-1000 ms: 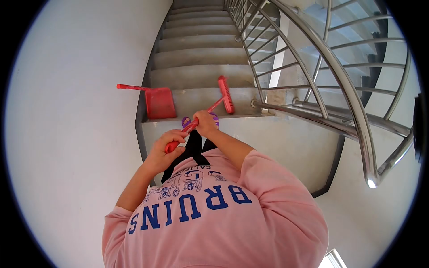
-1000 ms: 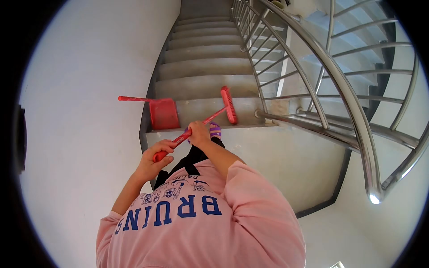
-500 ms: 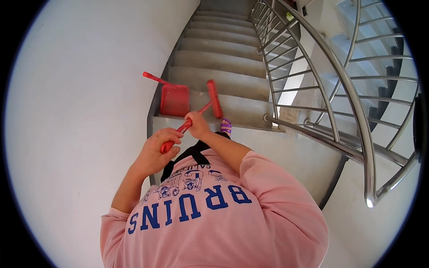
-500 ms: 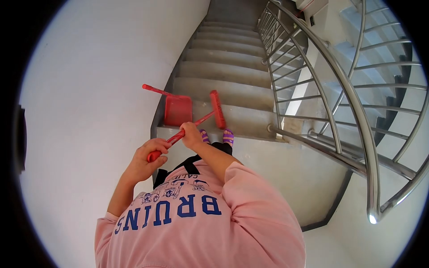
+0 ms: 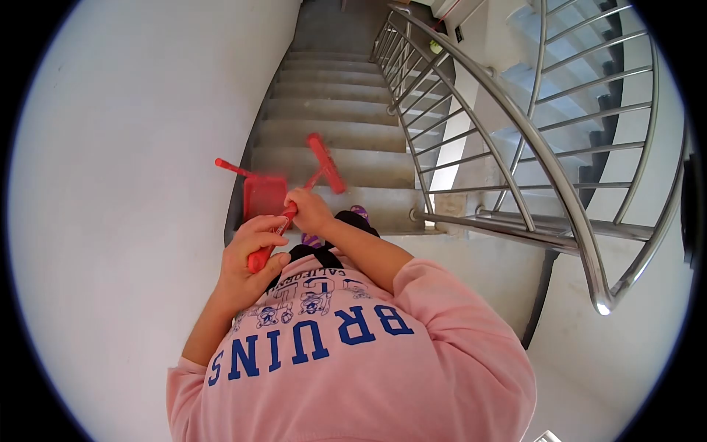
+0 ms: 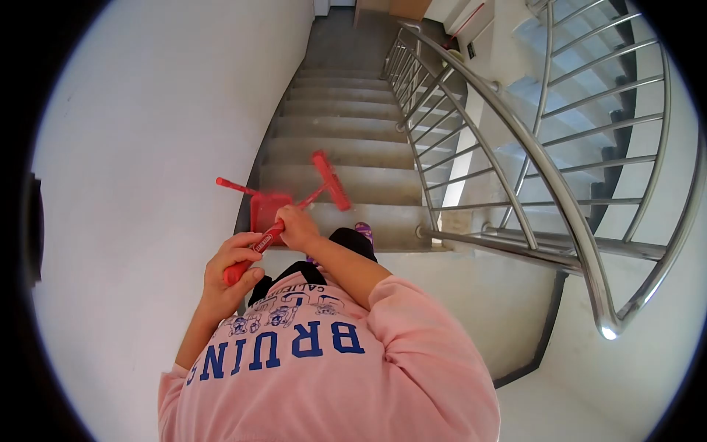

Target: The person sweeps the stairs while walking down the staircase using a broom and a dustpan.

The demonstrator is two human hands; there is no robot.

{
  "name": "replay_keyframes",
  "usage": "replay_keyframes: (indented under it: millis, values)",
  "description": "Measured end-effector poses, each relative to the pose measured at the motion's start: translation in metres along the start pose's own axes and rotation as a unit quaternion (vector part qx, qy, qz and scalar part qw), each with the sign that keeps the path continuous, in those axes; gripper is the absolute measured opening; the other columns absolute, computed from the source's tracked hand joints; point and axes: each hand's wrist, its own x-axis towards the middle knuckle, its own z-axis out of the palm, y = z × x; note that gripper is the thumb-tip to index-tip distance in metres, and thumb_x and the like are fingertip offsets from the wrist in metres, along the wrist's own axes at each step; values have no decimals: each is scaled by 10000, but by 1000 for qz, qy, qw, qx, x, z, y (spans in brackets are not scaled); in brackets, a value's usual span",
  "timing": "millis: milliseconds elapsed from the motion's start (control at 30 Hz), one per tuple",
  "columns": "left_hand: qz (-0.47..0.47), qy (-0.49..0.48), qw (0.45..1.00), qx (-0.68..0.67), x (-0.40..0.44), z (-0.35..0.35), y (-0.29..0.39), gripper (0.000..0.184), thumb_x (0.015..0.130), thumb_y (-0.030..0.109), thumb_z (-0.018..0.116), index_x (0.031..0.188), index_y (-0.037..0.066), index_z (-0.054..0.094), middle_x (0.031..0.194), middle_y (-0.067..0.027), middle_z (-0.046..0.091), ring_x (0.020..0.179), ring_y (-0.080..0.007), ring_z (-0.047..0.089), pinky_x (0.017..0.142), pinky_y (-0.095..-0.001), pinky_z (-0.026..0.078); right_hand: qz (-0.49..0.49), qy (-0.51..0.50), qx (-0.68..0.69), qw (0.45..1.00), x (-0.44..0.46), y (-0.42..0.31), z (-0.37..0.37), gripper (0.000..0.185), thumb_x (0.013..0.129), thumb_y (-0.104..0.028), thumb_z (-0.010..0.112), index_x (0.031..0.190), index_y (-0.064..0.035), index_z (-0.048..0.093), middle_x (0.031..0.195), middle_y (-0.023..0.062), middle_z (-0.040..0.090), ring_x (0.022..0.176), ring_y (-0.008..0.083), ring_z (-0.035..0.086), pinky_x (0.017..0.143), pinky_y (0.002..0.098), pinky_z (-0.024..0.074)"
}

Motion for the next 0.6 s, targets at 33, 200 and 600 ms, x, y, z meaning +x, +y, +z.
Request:
replay_keyframes:
  millis: [33,200,600]
  values:
    - [-6,9,1000,6,5,4,-7,200,763,78,663,951,43,605,1163,-147,556,1079,-272,529,902,-338,413,-9,10,-12,1000,4,12,-3,121,676,-30,597,754,-83,521,793,107,551,809,318,548,684,409,444]
    - [-67,39,996,-31,36,48,-66,265,777,122,667,1020,36,604,1225,-166,531,1069,-249,542,910,-315,402,14,-1,-64,998,16,104,-17,116,689,-34,598,759,-87,523,812,110,546,829,328,542,702,411,443]
    - [-208,-1,957,-201,172,187,-170,222,804,67,648,1019,40,599,1268,-157,502,1139,-198,481,971,-290,341,134,-37,-128,982,20,310,-87,82,723,-30,568,784,-77,542,873,135,567,887,341,545,743,430,445]
